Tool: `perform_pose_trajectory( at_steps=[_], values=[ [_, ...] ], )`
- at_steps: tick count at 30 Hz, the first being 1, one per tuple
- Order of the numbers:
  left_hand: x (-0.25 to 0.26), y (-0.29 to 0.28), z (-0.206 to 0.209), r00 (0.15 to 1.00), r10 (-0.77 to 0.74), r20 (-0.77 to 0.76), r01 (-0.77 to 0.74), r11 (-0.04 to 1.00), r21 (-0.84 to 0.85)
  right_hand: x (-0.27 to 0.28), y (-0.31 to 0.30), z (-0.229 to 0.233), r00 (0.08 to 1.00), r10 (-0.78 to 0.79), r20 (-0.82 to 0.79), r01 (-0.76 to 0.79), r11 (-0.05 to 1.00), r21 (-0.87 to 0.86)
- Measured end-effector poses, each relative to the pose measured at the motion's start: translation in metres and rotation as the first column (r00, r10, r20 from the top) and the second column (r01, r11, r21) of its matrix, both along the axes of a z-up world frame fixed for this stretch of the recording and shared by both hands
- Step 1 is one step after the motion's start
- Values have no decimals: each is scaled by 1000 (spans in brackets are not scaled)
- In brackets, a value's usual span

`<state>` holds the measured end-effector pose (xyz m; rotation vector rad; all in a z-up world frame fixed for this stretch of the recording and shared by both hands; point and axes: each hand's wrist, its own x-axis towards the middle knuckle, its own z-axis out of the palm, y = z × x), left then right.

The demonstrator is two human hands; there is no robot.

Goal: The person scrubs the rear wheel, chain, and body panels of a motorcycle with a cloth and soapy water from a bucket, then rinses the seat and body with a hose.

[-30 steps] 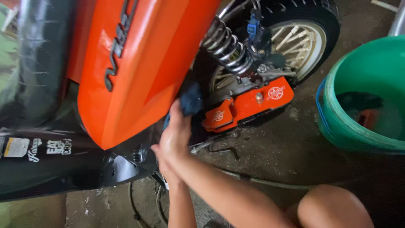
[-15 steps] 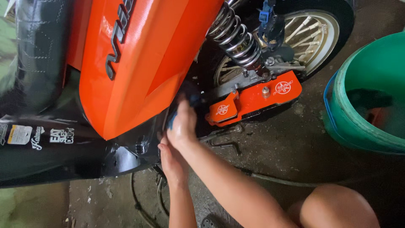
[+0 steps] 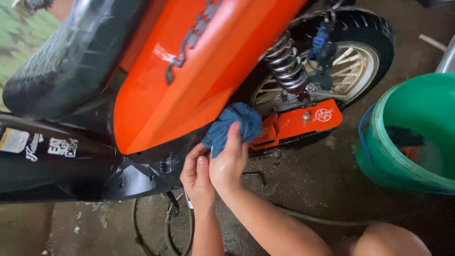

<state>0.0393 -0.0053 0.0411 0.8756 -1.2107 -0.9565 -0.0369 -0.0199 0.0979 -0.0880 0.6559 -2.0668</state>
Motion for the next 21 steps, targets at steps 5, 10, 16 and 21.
perform_pose_trajectory(
  at_steps=[5,10,16,21],
  values=[
    [17,6,0,993,-36,-115,44,996,74,21,30,4,761,48,-647,-95,995,-38],
    [22,10,-7,983,12,-182,9,994,113,28,30,4,229,-350,-908,188,931,-312],
    [13,17,-3,963,0,-270,29,994,105,0,10,24,-116,-99,-988,106,988,-112],
    [14,16,7,975,-134,-175,141,989,30,-18,-16,12,-47,-318,-947,199,926,-321]
  ],
)
